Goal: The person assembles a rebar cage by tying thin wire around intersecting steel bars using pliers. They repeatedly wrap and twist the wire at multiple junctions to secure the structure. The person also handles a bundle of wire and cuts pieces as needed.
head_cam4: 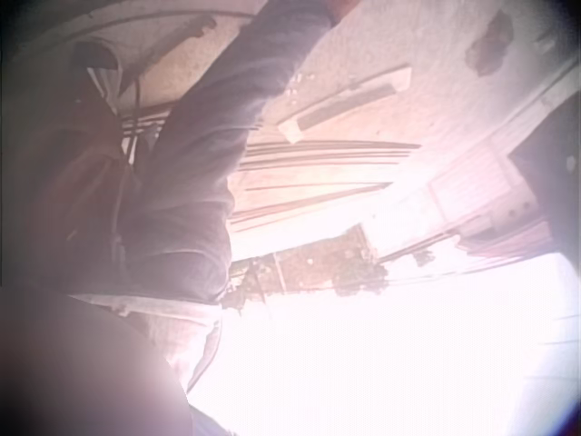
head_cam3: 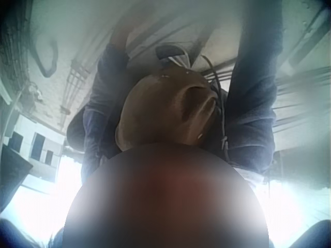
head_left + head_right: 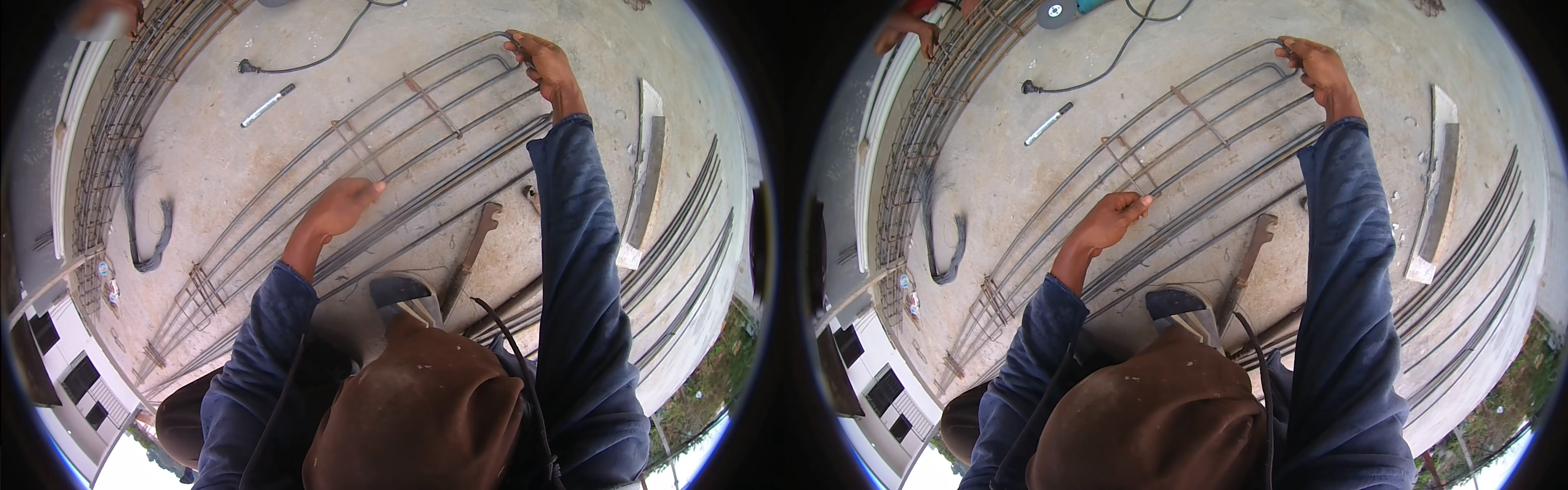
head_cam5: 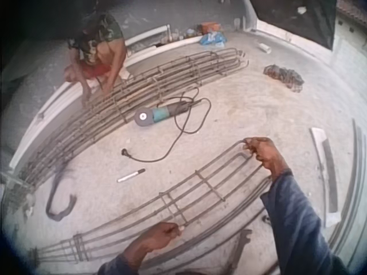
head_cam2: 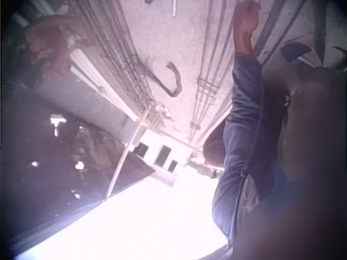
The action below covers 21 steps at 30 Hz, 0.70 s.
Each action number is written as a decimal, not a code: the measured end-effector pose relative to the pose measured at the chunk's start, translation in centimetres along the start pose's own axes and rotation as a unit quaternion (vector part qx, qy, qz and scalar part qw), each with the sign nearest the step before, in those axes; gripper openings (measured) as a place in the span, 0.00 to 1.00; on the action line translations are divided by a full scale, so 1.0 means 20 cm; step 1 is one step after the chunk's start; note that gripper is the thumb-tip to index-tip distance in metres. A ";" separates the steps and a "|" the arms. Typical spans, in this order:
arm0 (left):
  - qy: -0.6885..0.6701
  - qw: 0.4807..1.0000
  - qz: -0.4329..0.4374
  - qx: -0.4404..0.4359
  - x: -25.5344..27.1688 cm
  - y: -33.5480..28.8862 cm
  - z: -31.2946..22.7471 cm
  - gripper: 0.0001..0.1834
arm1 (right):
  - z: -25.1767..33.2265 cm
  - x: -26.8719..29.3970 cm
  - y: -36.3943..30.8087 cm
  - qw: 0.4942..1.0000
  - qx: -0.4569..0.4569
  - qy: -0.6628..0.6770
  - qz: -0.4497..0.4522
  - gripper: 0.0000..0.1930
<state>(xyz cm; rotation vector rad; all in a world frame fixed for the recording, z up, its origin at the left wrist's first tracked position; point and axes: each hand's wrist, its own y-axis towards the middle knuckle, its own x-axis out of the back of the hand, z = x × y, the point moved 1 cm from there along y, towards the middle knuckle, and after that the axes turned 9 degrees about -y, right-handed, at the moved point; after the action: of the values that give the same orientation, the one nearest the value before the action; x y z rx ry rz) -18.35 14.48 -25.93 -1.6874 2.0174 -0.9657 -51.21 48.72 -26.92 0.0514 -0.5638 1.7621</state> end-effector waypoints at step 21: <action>0.003 0.999 0.006 0.039 0.01 -0.02 -0.06 0.31 | -0.01 0.01 -0.01 1.000 0.003 0.011 -0.008 0.20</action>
<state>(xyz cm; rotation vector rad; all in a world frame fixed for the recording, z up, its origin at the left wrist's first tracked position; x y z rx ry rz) -18.85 14.70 -24.72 -1.6314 1.9646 -1.0321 -50.99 48.92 -26.91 0.0404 -0.5403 1.7461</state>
